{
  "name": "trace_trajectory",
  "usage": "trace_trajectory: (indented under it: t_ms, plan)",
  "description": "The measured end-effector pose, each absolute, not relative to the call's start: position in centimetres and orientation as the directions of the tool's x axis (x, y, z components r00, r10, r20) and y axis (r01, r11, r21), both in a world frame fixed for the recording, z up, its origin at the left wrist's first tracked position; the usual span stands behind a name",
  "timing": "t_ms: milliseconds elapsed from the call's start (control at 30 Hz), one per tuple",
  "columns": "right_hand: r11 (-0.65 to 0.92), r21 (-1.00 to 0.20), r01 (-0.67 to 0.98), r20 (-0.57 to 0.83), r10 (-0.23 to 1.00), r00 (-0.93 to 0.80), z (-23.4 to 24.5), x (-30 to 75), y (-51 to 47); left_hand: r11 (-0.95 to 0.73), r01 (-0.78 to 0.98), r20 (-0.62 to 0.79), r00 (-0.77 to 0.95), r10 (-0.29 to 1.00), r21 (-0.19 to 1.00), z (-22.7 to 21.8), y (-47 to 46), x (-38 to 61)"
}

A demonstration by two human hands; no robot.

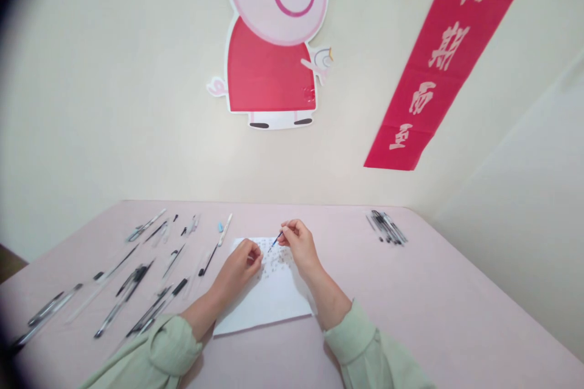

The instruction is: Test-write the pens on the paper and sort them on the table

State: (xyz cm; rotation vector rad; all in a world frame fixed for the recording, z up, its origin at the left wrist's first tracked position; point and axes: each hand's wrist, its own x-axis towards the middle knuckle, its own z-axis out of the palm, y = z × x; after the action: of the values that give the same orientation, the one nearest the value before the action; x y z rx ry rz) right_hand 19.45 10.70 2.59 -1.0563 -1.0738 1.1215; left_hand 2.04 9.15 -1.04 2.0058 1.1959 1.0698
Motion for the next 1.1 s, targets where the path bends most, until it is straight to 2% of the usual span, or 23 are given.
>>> trace_trajectory:
  t_ms: [200, 733, 900, 1100]
  plan:
    - [0.144, -0.958, -0.248, 0.106, 0.981, 0.160, 1.9, 19.2, 10.5, -0.438, 0.465, 0.322, 0.309, 0.895, 0.770, -1.3, 9.2, 2.2]
    - [0.077, -0.974, -0.215, 0.068, 0.997, 0.047, 0.5, 18.5, 9.7, -0.415, 0.482, 0.307, 0.290, 0.907, 0.771, -1.4, 9.2, 2.2]
    - [0.028, -0.985, -0.168, 0.027, 1.000, 0.007, -0.3, 18.3, 9.9, -0.428, 0.467, 0.322, 0.293, 0.901, 0.774, -1.3, 9.0, 2.2]
    - [0.077, -0.997, -0.028, 0.079, 0.995, -0.061, -1.1, 17.8, 9.7, -0.404, 0.466, 0.311, 0.265, 0.913, 0.788, -1.6, 9.0, 2.3]
